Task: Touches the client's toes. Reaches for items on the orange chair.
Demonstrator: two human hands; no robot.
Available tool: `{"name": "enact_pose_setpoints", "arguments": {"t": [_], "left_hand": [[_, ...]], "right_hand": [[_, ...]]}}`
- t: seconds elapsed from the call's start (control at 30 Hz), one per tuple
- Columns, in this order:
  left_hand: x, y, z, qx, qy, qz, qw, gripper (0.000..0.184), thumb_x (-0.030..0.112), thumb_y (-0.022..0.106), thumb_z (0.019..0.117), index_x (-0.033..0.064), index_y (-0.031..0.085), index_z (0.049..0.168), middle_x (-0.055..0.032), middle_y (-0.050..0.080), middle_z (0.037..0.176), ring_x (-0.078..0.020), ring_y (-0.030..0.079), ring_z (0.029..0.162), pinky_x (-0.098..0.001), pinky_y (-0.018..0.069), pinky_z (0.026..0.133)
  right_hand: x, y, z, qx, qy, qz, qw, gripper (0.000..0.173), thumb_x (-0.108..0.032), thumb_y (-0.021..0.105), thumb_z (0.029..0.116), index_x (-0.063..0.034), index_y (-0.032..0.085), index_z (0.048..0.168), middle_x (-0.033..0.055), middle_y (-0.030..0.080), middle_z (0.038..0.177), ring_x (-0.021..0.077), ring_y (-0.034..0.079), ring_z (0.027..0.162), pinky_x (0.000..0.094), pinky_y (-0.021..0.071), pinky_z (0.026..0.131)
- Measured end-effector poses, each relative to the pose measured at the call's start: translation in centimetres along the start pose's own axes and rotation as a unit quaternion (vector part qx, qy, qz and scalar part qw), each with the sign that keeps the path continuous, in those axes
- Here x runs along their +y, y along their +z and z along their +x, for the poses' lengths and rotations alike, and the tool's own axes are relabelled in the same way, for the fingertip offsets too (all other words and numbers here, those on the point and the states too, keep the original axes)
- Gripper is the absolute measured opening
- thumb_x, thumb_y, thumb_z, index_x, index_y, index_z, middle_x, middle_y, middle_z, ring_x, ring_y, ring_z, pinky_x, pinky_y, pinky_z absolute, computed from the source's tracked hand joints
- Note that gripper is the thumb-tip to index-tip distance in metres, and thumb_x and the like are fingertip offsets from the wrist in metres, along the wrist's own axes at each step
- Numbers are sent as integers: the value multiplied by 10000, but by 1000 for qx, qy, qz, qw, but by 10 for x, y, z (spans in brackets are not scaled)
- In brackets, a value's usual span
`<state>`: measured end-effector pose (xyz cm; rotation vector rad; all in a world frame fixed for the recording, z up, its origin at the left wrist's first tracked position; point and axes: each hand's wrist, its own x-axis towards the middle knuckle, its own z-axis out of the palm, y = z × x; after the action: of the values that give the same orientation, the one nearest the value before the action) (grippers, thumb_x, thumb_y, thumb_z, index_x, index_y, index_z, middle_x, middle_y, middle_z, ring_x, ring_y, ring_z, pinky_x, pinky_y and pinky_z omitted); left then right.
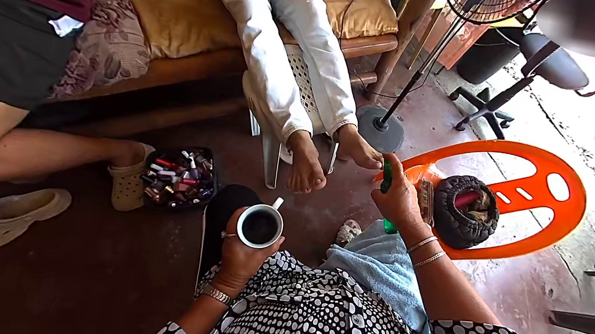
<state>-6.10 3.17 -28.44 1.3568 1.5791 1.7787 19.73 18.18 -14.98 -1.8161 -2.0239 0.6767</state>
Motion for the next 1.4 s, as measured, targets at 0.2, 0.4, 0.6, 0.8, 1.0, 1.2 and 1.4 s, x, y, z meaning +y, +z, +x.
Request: {"name": "enact_pose_setpoints", "arguments": {"t": [0.2, 0.4, 0.6, 0.8, 1.0, 1.2, 1.4], "left_hand": [[-2, 0, 0, -5, 7, 13, 1000, 1043, 303, 941, 622, -229, 395, 1333, -266, 598, 1292, -107, 576, 1256, -215, 411, 1115], [1, -1, 1, -3, -17, 7, 1000, 1069, 280, 952, 600, -226, 379, 1348, -266, 591, 1306, -117, 584, 1251, -228, 427, 1111], [1, -2, 0, -7, -10, 3, 1000, 1051, 276, 949, 606, -225, 388, 1340, -262, 592, 1302, -112, 580, 1251, -221, 425, 1110], [-1, -3, -1, -6, -5, 9, 1000, 1062, 297, 944, 613, -232, 382, 1343, -280, 584, 1306, -126, 574, 1262, -229, 414, 1117], [-1, -2, 0, -7, -7, -7, 1000, 1043, 270, 943, 605, -224, 387, 1337, -247, 599, 1292, -93, 581, 1244, -211, 424, 1106], [-3, -2, 0, -9, -5, -8, 1000, 1050, 282, 944, 607, -217, 385, 1343, -240, 590, 1306, -87, 573, 1252, -211, 421, 1110], [-2, -1, 0, -10, -9, -12, 1000, 1061, 269, 943, 614, -230, 363, 1349, -253, 585, 1310, -95, 578, 1251, -218, 429, 1107]], "right_hand": [[-3, 1, 3, -8, 3, -17, 1000, 782, -3, 704, 859, -165, 362, 1543, 281, 650, 956, 457, 654, 754, 610, 514, 602], [-7, -3, 4, -6, -6, 14, 1000, 831, 5, 708, 851, -176, 334, 1571, 278, 657, 961, 445, 650, 738, 619, 516, 604], [-2, -1, 8, -68, 5, 37, 997, 805, 21, 720, 858, -165, 353, 1549, 249, 671, 981, 416, 657, 761, 591, 529, 637], [-3, -11, 8, -35, 36, 146, 988, 762, 44, 677, 870, -143, 364, 1539, 251, 628, 977, 355, 603, 726, 526, 496, 620], [24, 5, 12, -33, 61, 148, 987, 807, 15, 687, 854, -218, 347, 1548, 221, 628, 918, 347, 597, 690, 521, 496, 577], [32, 11, 18, -3, 78, 214, 974, 773, 40, 686, 827, -155, 379, 1509, 205, 603, 956, 300, 581, 706, 484, 494, 604], [37, 16, 15, -26, 95, 212, 972, 802, 52, 694, 851, -169, 342, 1536, 232, 614, 999, 328, 602, 736, 501, 520, 633]]}}
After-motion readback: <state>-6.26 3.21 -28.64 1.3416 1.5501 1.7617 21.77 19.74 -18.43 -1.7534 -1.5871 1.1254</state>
